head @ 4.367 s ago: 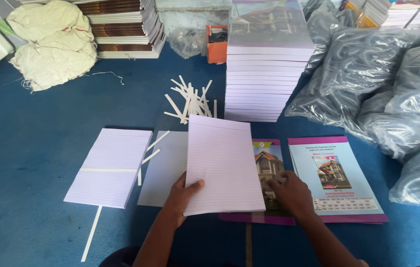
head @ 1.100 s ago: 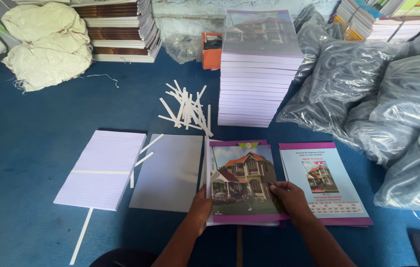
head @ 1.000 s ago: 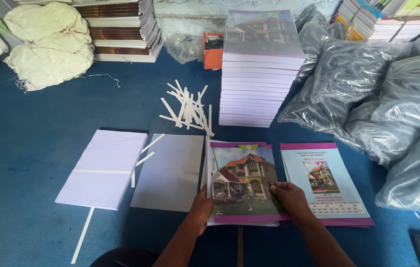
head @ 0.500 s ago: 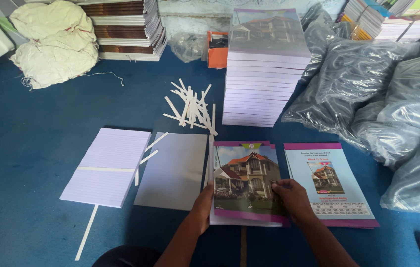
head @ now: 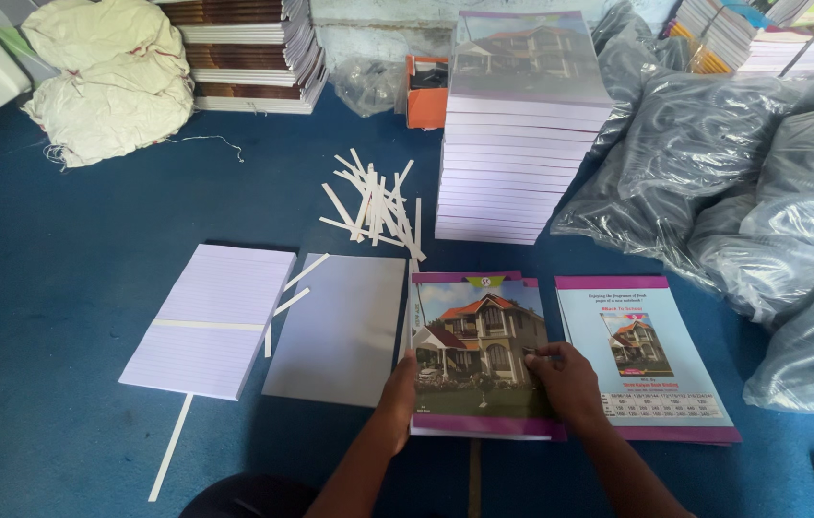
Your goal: The person assembles notebooks by inserting a stack of lined paper into a printed cover and securing it with a white plastic strip. They repeat this process for multiple notebooks, stacking the finished items.
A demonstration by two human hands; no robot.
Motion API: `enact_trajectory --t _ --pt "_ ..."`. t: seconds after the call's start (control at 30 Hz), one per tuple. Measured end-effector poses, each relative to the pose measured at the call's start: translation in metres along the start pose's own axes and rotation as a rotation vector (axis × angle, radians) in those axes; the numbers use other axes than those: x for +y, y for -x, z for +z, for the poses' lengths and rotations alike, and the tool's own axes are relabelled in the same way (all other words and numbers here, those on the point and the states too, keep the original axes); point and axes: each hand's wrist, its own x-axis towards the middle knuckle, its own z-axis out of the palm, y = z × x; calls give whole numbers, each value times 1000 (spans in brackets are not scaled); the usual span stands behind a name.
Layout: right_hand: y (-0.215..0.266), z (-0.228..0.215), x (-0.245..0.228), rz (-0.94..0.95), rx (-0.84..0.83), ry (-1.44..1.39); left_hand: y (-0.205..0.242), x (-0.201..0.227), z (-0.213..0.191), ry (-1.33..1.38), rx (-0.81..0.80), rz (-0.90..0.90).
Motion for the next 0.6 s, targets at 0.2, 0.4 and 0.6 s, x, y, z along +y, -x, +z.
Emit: enact_trajectory --t 0.2,0.4,0.6 --pt "1 0 -1 -7 6 3 18 9 5 -44 -56 167" --pt "8 -4 -11 49 -27 -27 25 14 6 47 -75 227" --pt "0 -19 -3 -44 18 68 31 17 9 31 -47 198"
